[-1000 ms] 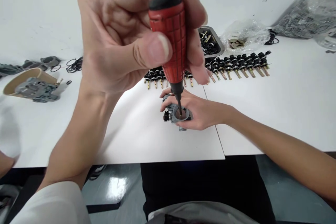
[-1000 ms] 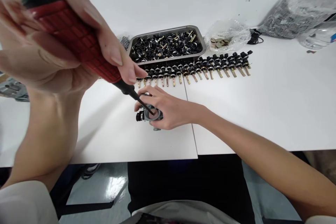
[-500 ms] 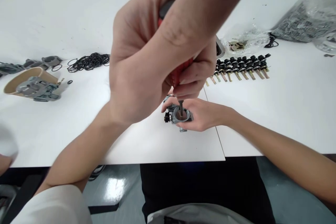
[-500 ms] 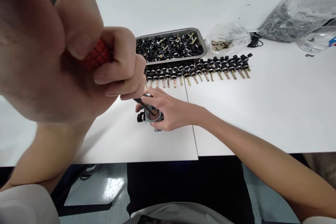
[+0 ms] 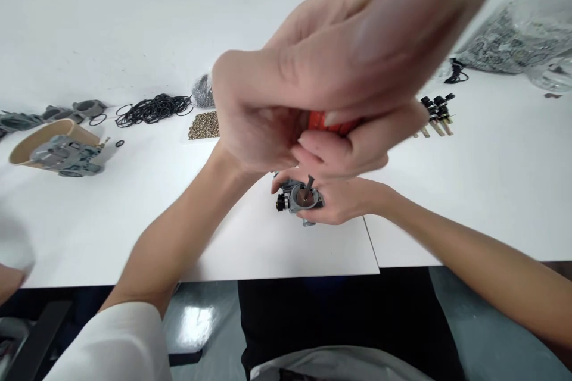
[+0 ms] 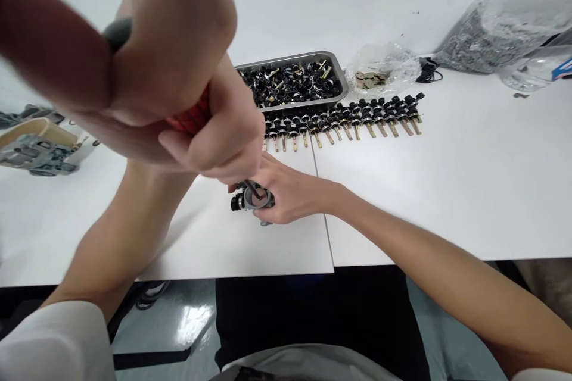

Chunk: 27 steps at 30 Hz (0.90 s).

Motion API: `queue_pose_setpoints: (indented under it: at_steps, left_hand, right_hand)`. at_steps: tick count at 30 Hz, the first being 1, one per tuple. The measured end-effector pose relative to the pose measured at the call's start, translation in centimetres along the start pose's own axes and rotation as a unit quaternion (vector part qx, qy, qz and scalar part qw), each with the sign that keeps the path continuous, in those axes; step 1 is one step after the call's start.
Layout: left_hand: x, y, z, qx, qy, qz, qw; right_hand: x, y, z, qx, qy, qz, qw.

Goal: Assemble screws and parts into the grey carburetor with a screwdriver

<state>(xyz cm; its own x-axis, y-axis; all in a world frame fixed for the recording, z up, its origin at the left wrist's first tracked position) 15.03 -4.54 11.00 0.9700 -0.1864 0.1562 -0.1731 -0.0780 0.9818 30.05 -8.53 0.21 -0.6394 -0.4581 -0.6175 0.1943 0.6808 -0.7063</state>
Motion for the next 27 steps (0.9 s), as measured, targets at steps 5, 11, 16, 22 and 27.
queue_pose_setpoints:
  at_steps: [5,11,16,22,27]
  left_hand:
    - [-0.9,1.1,-3.1,0.015,-0.012,0.018,1.0]
    - [2.2,0.6,-0.6,0.079,-0.006,0.022,0.997]
    - [4.7,0.6,3.2,0.188,0.051,0.039,0.98]
    - [3.6,0.5,2.1,0.076,-0.122,0.138,0.98]
    - [2.3,0.4,1.2,0.035,-0.265,0.125,0.956]
  right_hand:
    - [0.2,0.4,0.1,0.016,-0.003,-0.015,1.0]
    - [0.3,0.5,0.2,0.013,-0.006,-0.026,1.0]
    - [0.1,0.3,0.2,0.004,0.002,-0.018,1.0]
    - [0.2,0.3,0.1,0.002,-0.001,-0.02,1.0]
    - [0.3,0.3,0.1,0.005,-0.006,-0.017,1.0]
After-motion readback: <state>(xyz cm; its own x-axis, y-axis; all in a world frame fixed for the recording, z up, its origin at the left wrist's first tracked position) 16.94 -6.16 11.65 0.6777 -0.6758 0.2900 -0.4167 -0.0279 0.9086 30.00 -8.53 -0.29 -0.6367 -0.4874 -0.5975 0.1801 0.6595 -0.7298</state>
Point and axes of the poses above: each hand's wrist, its own z-axis away from the middle knuckle, its own x-axis out of the palm, y = z × x, the point moved 2 cm from there along -z, towards the middle knuckle, and after that the axes turned 7 degrees about y, right-handed, at the moved point
